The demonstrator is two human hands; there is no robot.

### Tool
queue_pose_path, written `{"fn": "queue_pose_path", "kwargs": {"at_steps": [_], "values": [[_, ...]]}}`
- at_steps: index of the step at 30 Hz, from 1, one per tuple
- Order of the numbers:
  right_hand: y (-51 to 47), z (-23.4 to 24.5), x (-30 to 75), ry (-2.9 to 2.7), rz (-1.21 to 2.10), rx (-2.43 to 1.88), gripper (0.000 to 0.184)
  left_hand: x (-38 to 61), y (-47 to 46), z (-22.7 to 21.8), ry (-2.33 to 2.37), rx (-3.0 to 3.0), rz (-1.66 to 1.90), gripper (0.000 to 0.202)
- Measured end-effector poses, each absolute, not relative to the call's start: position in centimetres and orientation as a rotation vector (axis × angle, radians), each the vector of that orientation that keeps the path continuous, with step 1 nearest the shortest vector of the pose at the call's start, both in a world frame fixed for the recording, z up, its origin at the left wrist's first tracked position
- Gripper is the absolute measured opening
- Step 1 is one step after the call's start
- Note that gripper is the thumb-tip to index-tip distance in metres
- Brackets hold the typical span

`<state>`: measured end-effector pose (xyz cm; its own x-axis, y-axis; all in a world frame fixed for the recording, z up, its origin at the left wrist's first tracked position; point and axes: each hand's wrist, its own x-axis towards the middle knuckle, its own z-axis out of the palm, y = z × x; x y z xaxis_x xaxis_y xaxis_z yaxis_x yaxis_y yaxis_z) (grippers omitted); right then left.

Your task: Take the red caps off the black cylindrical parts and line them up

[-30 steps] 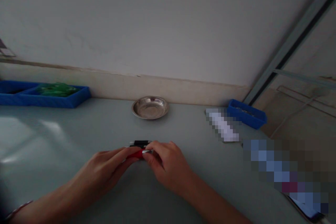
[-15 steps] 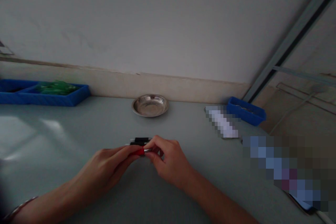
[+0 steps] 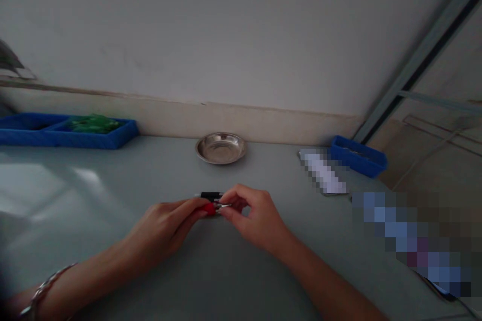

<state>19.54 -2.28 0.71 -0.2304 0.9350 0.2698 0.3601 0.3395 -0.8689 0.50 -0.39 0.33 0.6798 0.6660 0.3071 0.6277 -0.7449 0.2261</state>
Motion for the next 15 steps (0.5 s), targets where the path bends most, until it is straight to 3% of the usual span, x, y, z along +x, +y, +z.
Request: {"fn": "queue_pose_path", "kwargs": {"at_steps": [7,15], "values": [[0.9,-0.2,24.0,-1.897,0.263,-1.713,0.012,0.8,-1.0,1.2,1.001,2.855,0.347,0.025],[2.6,-1.9,26.6,-1.916,0.145,-1.867,0.02,1.0,-1.3,1.0,0.981,2.832,0.193,0.024]]}}
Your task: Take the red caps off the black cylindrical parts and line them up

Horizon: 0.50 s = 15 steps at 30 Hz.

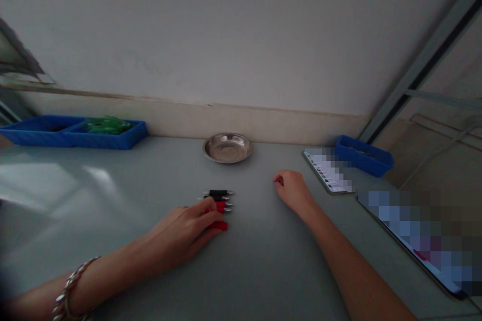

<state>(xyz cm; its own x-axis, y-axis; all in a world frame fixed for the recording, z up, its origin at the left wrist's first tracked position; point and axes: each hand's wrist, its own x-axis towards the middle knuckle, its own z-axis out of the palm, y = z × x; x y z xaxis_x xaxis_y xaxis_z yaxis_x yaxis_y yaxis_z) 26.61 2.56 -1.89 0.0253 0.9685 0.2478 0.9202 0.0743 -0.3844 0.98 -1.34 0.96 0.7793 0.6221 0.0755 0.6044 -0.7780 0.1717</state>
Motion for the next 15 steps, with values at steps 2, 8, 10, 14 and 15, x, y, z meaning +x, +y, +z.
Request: {"fn": "queue_pose_path", "kwargs": {"at_steps": [2,8,10,14,15], "values": [[2.5,-2.0,26.4,-1.932,0.139,-1.858,0.02,1.0,-1.2,1.1,0.987,2.822,0.185,0.024],[2.2,-1.7,26.2,-1.948,0.144,-1.824,0.02,0.7,-0.8,1.2,1.004,2.86,0.193,0.027],[2.3,-1.6,26.5,-1.932,0.134,-1.819,0.022,0.6,-0.8,1.1,0.994,2.859,0.22,0.027],[3.3,-1.4,28.8,-1.756,0.098,-1.771,0.024,0.6,-0.8,0.7,0.974,2.85,0.277,0.028],[3.6,-1.4,29.9,-1.642,0.095,-1.744,0.023,0.6,-0.8,0.6,0.969,2.851,0.281,0.028]]}}
